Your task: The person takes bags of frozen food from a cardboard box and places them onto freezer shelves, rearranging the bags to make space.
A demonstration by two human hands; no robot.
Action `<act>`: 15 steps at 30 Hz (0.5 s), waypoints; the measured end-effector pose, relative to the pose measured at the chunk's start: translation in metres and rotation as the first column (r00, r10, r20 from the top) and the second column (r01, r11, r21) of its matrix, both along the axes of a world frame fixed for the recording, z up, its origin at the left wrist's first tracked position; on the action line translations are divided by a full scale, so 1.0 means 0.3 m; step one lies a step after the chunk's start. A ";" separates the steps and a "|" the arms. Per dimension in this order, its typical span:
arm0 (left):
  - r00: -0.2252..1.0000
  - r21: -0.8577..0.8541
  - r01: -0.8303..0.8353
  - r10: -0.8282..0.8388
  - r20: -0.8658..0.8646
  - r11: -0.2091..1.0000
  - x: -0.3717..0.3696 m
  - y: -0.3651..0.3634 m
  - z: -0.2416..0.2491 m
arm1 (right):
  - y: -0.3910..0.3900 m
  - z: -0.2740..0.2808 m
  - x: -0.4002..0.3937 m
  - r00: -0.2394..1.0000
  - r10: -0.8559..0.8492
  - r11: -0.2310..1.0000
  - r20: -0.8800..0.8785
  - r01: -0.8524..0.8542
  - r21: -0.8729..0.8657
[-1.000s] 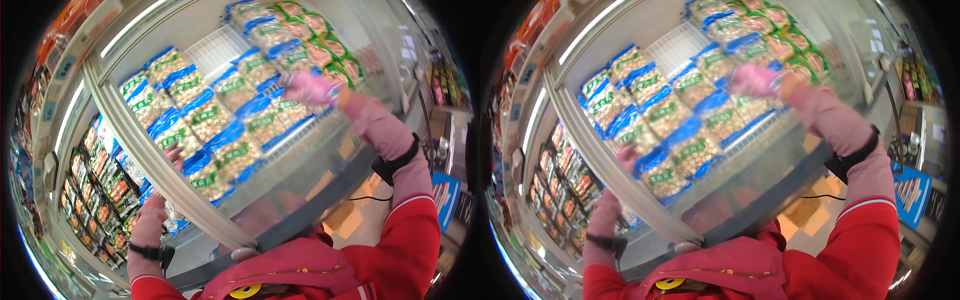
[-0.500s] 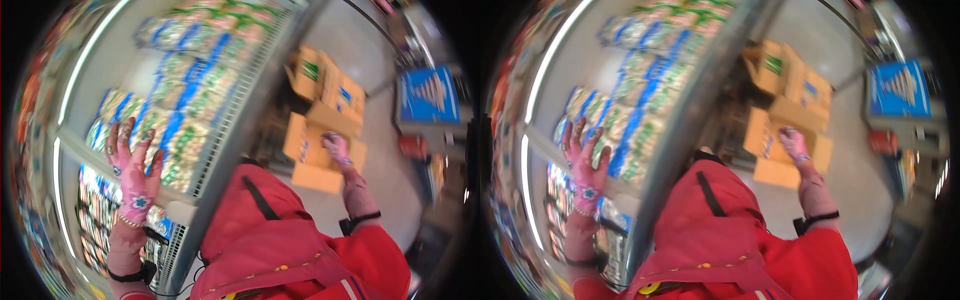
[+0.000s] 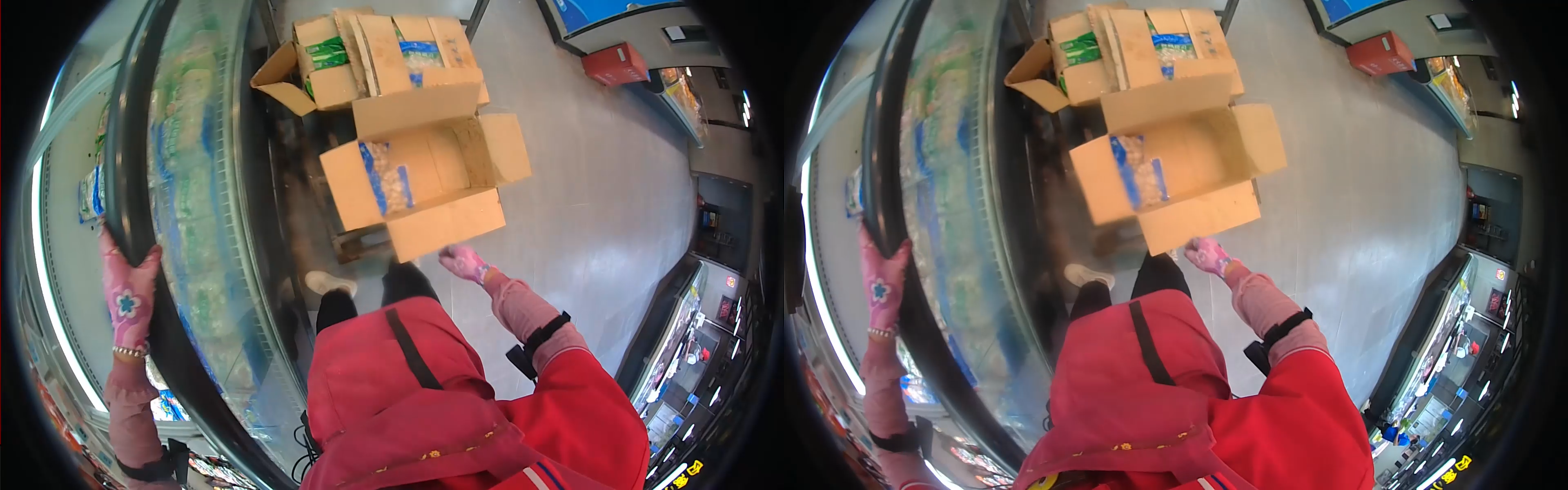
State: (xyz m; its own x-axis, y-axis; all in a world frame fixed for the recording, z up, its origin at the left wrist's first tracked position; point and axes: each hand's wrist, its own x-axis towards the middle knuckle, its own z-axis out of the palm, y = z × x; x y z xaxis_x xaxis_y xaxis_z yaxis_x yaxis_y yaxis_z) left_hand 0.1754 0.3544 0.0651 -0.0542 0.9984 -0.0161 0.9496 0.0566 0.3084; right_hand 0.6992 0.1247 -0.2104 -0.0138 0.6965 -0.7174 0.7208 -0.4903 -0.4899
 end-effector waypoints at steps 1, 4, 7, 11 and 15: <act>0.994 0.087 0.052 -0.043 -0.105 0.995 0.002 0.026 -0.021 | 0.063 -0.051 0.015 1.000 -0.019 0.999 -0.001 0.019 0.031; 0.974 0.137 -0.005 0.036 -0.224 0.991 -0.012 0.056 -0.043 | 0.277 -0.241 0.022 0.999 -0.007 0.996 0.051 0.002 0.087; 0.924 0.143 -0.075 0.123 -0.362 0.987 0.037 0.069 -0.036 | 0.467 -0.514 0.023 0.980 0.182 0.973 0.080 -0.191 0.130; 0.848 0.116 -0.257 0.282 -0.450 0.959 0.070 0.079 -0.034 | 0.679 -0.800 -0.057 0.920 0.377 0.907 0.110 -0.390 0.157; 0.815 0.105 -0.301 0.313 -0.487 0.948 0.114 0.085 -0.025 | 0.837 -0.838 -0.189 0.939 0.258 0.920 0.227 -0.311 0.238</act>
State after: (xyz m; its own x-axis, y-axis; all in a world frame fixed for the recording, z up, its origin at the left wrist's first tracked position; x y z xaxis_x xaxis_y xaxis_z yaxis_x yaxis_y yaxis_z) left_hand 0.2096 0.3799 0.0576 -0.3527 0.9283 0.1175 0.9097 0.3696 -0.1894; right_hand 0.6425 0.3759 -0.4618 -0.1239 0.8484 -0.5146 0.9013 -0.1207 -0.4160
